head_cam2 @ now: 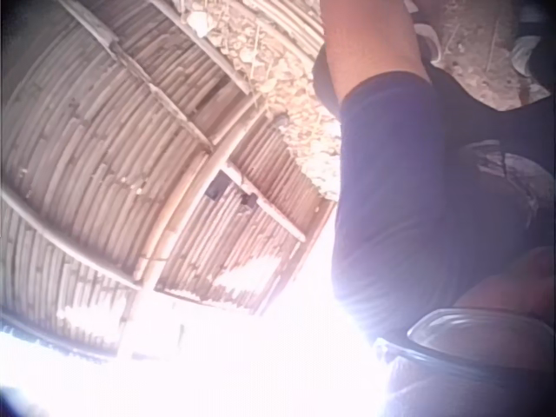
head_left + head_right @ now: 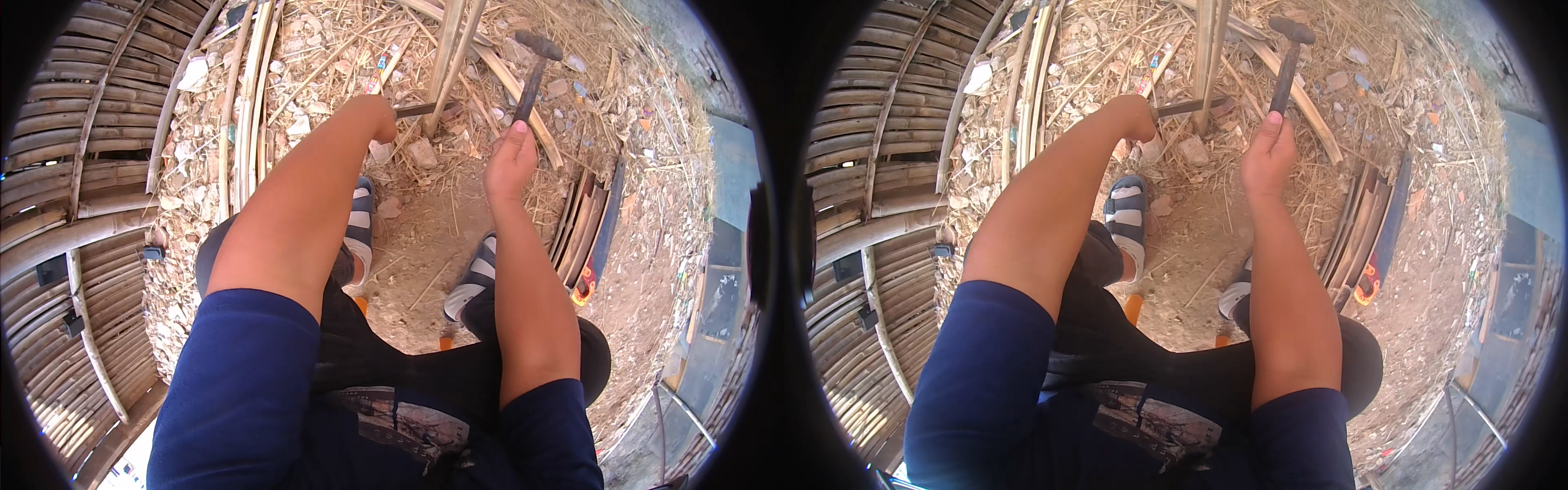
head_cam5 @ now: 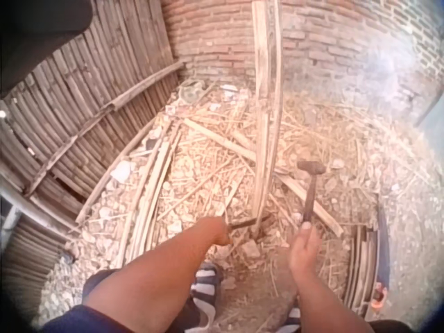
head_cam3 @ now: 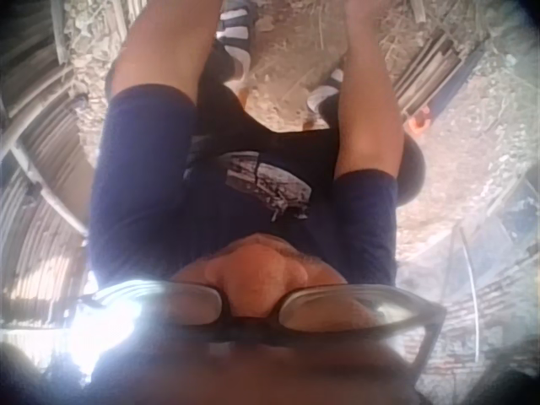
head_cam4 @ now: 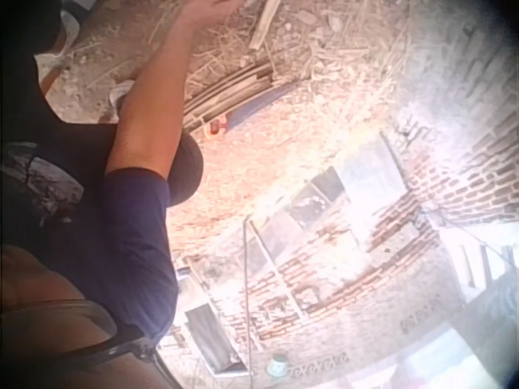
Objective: The person uses a machete and a hammer to split a length of bamboo into smaller strips while working on the ground.
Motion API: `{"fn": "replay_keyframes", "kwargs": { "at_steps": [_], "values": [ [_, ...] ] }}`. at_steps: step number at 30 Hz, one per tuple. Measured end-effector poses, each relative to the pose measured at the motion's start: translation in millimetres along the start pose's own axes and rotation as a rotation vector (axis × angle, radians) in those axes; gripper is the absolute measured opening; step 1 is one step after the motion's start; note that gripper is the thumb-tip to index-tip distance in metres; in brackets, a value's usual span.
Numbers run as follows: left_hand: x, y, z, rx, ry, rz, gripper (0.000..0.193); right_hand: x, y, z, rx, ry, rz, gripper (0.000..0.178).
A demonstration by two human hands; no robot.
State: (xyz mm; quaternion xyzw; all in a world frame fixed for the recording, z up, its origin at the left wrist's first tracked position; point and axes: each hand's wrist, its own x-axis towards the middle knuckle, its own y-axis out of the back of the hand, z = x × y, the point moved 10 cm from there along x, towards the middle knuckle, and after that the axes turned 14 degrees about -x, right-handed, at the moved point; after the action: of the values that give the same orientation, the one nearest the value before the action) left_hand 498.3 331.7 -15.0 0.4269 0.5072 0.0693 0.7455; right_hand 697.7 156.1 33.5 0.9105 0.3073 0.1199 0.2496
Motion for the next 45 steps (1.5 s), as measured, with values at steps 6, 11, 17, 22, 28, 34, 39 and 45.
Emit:
{"fn": "replay_keyframes", "kwargs": {
  "at_steps": [6, 11, 17, 22, 28, 34, 39, 45],
  "values": [
    [9.7, 3.4, 10.2, -0.138, -0.027, -0.030, 0.045, -27.1, 17.9, -55.8, -0.018, 0.196, -0.009, 0.045],
    [3.2, 14.1, 23.3, -0.054, -0.055, 0.140, 0.036, -35.0, -4.5, -30.0, -0.173, 0.144, -0.245, 0.049],
    [-31.8, 16.5, 0.5, -0.337, 0.154, 0.060, 0.044, -37.2, -16.9, -18.9, -0.162, 0.059, -0.322, 0.052],
    [-45.5, 21.0, 0.9, -0.284, 0.209, 0.187, 0.037, -27.7, -10.5, -33.5, -0.197, 0.099, -0.276, 0.052],
    [-51.8, 22.2, -4.0, -0.282, 0.233, 0.211, 0.029, -23.4, 1.0, -49.4, -0.147, 0.095, -0.153, 0.050],
    [-47.5, 16.5, -10.8, -0.286, 0.259, 0.250, 0.035, -59.0, -54.5, 24.5, -0.534, -0.107, -0.509, 0.053],
    [-43.0, 13.2, -19.7, -0.322, 0.279, 0.223, 0.037, -41.8, -51.8, 18.4, -0.367, -0.050, -0.443, 0.053],
    [-46.4, 14.8, -18.9, -0.331, 0.271, 0.203, 0.030, -20.8, -34.8, -34.2, 0.182, -0.076, -0.402, 0.053]
  ]
}}
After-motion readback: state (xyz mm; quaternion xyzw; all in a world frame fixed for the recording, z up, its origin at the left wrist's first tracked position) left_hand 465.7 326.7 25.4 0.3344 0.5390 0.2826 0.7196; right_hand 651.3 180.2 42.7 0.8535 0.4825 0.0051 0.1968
